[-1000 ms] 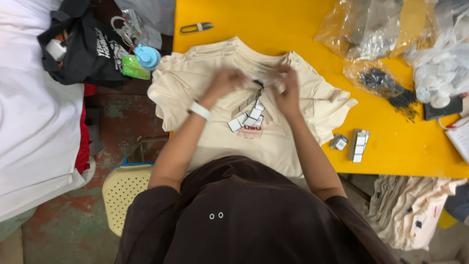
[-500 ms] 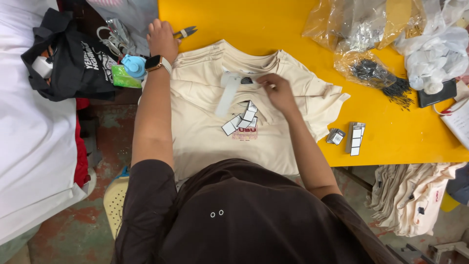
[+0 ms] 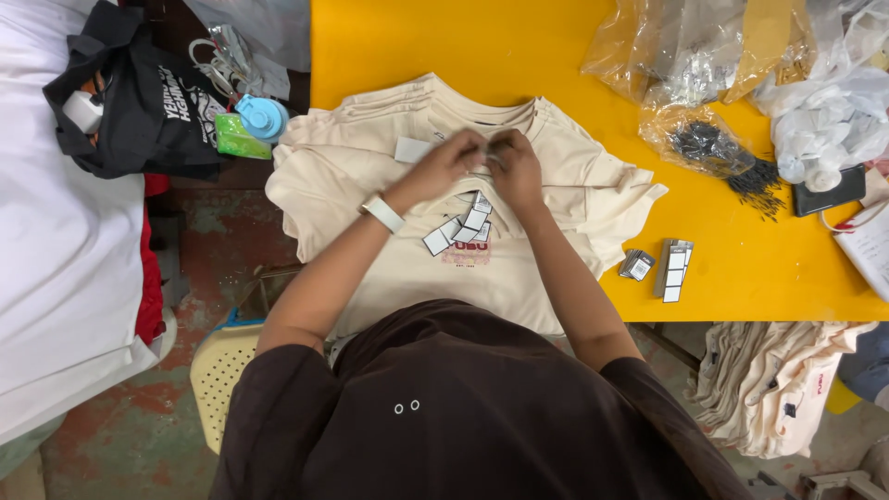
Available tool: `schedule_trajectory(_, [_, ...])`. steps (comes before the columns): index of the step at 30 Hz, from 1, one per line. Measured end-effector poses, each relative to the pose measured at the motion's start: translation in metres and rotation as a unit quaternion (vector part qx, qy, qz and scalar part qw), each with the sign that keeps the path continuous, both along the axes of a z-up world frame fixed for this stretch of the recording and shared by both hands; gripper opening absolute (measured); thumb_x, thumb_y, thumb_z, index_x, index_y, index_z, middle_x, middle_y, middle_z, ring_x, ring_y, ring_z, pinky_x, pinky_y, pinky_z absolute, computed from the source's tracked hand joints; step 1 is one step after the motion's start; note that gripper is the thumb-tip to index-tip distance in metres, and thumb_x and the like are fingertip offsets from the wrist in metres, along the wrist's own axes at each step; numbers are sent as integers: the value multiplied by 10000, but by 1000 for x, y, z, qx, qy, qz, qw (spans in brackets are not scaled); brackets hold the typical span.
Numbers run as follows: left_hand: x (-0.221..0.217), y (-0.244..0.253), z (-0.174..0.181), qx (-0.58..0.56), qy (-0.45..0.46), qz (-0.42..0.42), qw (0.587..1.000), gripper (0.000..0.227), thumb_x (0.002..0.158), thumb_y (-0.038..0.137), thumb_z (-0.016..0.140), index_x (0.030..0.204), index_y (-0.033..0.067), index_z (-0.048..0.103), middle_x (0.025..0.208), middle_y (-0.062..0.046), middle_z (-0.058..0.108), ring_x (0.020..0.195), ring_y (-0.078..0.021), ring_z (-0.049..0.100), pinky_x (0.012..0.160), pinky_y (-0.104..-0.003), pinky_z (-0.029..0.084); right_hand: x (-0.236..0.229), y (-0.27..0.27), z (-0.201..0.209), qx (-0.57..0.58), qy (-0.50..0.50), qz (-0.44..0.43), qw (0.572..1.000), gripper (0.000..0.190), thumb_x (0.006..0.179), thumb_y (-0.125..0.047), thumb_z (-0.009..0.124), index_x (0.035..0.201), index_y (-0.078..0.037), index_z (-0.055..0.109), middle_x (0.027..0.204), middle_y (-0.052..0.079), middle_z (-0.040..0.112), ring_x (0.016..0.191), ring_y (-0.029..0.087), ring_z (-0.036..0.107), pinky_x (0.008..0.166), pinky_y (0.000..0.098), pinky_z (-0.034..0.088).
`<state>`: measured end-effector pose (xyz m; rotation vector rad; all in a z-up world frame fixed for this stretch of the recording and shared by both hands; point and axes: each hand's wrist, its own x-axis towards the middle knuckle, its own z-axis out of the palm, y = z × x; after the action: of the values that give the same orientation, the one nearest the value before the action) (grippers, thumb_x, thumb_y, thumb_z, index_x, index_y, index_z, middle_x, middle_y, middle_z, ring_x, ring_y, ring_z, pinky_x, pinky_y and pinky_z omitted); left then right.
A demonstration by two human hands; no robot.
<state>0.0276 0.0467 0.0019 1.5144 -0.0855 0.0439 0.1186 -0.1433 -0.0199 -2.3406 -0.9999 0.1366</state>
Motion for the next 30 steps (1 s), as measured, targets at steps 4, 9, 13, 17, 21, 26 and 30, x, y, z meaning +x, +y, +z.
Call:
schedule_trajectory(4, [-16, -6, 5, 248, 29, -29, 968, 268, 1102, 278, 482, 1289, 86, 467, 1027, -223, 673, 1014, -434, 674, 867, -551, 521, 5, -7, -1, 35, 17, 0, 999, 126, 817, -41, 729, 905, -123, 765, 1029, 12, 713, 977, 309, 711, 852, 416, 576])
schedule_trajectory(9, [-18, 5, -15, 518, -53, 104, 848, 299, 1007, 452, 578, 1140, 188, 620, 908, 12, 612, 975, -207, 625, 736, -360, 551, 5, -7, 19, 8, 17, 27, 999, 77, 946, -85, 705, 967, -147, 744, 939, 28, 753, 895, 301, 749, 783, 411, 594])
schedule_trajectory(13, [-13, 2, -37, 584, -74, 128, 798, 285, 985, 476, 561, 1071, 215, 637, 874, 21, 601, 948, -204, 593, 707, -358, 538, 1, -5, 32, 0, 15, 33, 999, 67, 964, -116, 699, 982, -174, 727, 954, 4, 765, 911, 278, 752, 793, 401, 598])
schedule_trajectory(17, [-10, 5, -29, 566, -23, 113, 816, 275, 971, 437, 601, 1083, 191, 656, 892, -1, 647, 948, -227, 620, 715, -382, 536, -1, -8, 50, 59, 88, 7, 994, 92, 969, -60, 676, 1029, -120, 711, 1003, 85, 765, 967, 345, 737, 818, 452, 596])
schedule_trajectory(21, [-12, 23, -9, 446, 90, 85, 887, 315, 1057, 433, 506, 1157, 146, 589, 963, -102, 690, 974, -339, 671, 757, -488, 551, 10, -39, 18, 195, 166, -161, 953, 45, 1039, -55, 632, 1028, -55, 675, 894, 128, 696, 860, 245, 667, 719, 352, 593])
schedule_trajectory(26, [-23, 31, 17, 433, 35, 101, 895, 410, 892, 389, 738, 1140, 125, 547, 1046, -85, 621, 1019, -318, 625, 793, -438, 547, 14, -63, -1, 139, 221, -181, 948, 231, 1062, -152, 554, 877, -82, 673, 753, 80, 654, 746, 200, 612, 689, 369, 512])
schedule_trajectory(30, [-27, 41, 11, 496, -42, 80, 864, 665, 671, 253, 940, 1152, 81, 514, 1112, -85, 492, 1065, -318, 519, 818, -437, 518, -19, -15, 35, 68, 268, -75, 958, 448, 738, -211, 915, 1061, -113, 621, 982, 94, 745, 841, 280, 682, 787, 417, 509])
